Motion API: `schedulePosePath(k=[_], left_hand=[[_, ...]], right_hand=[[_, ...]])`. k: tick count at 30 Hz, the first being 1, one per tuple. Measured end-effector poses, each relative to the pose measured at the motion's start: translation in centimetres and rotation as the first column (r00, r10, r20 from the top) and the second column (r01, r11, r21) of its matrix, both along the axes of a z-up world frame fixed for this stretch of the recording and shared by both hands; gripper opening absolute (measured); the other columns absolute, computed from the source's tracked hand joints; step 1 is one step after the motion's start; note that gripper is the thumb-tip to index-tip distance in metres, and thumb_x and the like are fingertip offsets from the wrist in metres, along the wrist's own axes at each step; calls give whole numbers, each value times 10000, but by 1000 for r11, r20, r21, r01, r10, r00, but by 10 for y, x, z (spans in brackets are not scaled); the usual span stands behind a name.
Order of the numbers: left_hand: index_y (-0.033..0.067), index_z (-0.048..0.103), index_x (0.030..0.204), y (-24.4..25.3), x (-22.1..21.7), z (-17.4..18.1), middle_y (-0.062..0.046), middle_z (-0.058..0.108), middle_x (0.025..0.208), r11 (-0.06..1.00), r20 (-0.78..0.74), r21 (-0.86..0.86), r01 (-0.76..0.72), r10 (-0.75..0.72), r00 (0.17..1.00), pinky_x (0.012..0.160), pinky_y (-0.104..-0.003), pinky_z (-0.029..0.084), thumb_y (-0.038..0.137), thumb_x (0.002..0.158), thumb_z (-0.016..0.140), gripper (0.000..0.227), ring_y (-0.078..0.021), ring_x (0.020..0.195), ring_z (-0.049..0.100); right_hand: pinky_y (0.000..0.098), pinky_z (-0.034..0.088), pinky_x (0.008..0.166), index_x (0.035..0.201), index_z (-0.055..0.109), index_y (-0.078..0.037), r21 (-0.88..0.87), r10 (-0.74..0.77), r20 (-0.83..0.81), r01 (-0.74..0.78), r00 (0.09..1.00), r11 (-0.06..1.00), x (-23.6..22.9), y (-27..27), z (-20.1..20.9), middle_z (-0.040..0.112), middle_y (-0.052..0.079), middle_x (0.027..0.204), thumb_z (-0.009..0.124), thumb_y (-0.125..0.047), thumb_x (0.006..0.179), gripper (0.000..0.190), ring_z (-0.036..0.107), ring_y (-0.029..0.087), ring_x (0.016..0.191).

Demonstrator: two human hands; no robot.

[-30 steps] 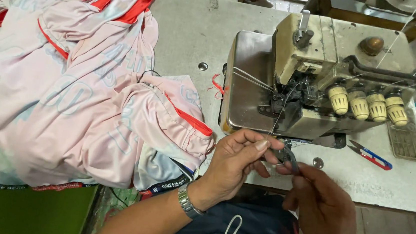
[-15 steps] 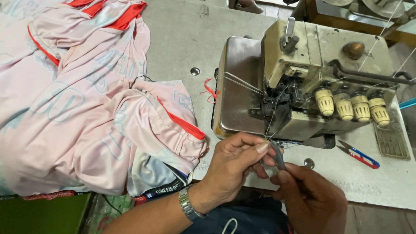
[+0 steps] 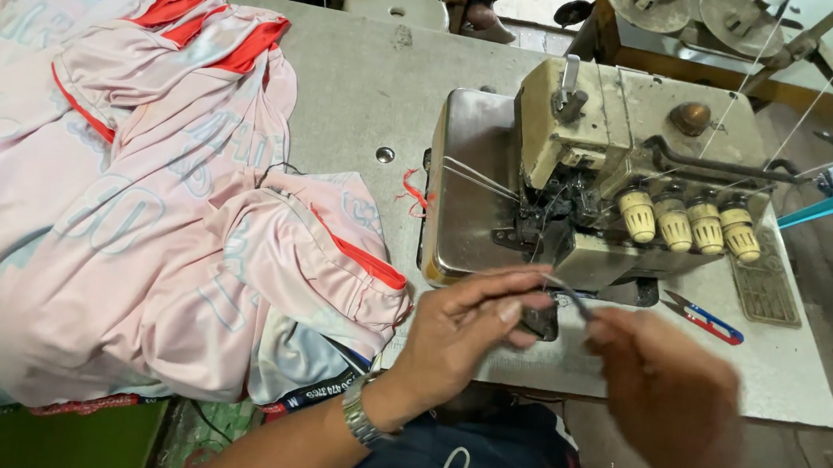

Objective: Threading an industrial overlock sewing machine and preparing a garment for sewing

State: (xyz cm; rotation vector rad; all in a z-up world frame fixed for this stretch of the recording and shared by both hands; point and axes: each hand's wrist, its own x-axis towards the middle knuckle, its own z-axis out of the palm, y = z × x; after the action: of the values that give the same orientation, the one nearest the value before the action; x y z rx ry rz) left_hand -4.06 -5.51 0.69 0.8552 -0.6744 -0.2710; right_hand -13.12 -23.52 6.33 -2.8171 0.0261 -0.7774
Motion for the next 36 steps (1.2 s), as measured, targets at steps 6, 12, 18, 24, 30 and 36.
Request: schedulePosePath(k=[6, 12, 18, 24, 30, 36], left_hand=[[23, 671, 1162, 18, 13, 11, -193, 671, 1252, 931, 268, 10, -365, 350, 898, 996, -290, 618, 2, 980, 615, 192, -220, 1105, 696], [-49, 539, 1338, 28, 34, 45, -208, 682, 1216, 997, -58, 63, -54, 57, 997, 878, -323, 654, 51, 904, 683, 468, -214, 1008, 709], [-89, 647, 1111, 9, 40, 42, -260, 739, 942, 997, -355, -9, -78, 69, 932, 680, -300, 670, 0, 890, 710, 247, -269, 768, 755], [-54, 645, 1083, 4, 46, 34, -274, 738, 981, 990, -514, -60, -127, 78, 854, 694, -372, 664, 15, 874, 720, 233, -334, 856, 760], [-58, 646, 1084, -13, 35, 31, -260, 747, 1001, 982, -538, -105, -156, 76, 840, 728, -378, 660, 40, 861, 734, 259, -316, 884, 756], [-44, 667, 1061, -16, 30, 30, -266, 750, 959, 996, -501, -34, -81, 54, 864, 695, -341, 657, 7, 878, 723, 198, -323, 874, 765]], right_hand=[[321, 522, 431, 1035, 761, -312, -473, -51, -158, -30, 986, 881, 34, -6, 86, 775, -132, 908, 571, -374, 995, 203, 731, 117, 696], [339, 510, 455, 1001, 683, -437, -658, -198, -214, 9, 957, 753, 36, 9, 89, 742, -201, 926, 505, -547, 970, 212, 738, 156, 666], [368, 469, 458, 1020, 720, -330, -515, 18, -137, -87, 990, 853, 38, 13, 71, 737, -119, 918, 611, -405, 963, 144, 717, 192, 739], [308, 646, 560, 1196, 718, -133, -50, -78, -370, 63, 926, 997, 22, 29, 63, 814, 25, 895, 653, -222, 896, 319, 764, 182, 665], [416, 645, 509, 993, 618, 0, 994, 538, -15, -44, 843, 97, 11, 34, -38, 782, 271, 775, 640, -240, 931, 249, 756, 371, 559], [259, 634, 540, 1030, 718, -94, 653, 83, -159, 42, 984, 756, 4, 51, -25, 856, 63, 750, 668, -176, 872, 184, 808, 128, 621]])
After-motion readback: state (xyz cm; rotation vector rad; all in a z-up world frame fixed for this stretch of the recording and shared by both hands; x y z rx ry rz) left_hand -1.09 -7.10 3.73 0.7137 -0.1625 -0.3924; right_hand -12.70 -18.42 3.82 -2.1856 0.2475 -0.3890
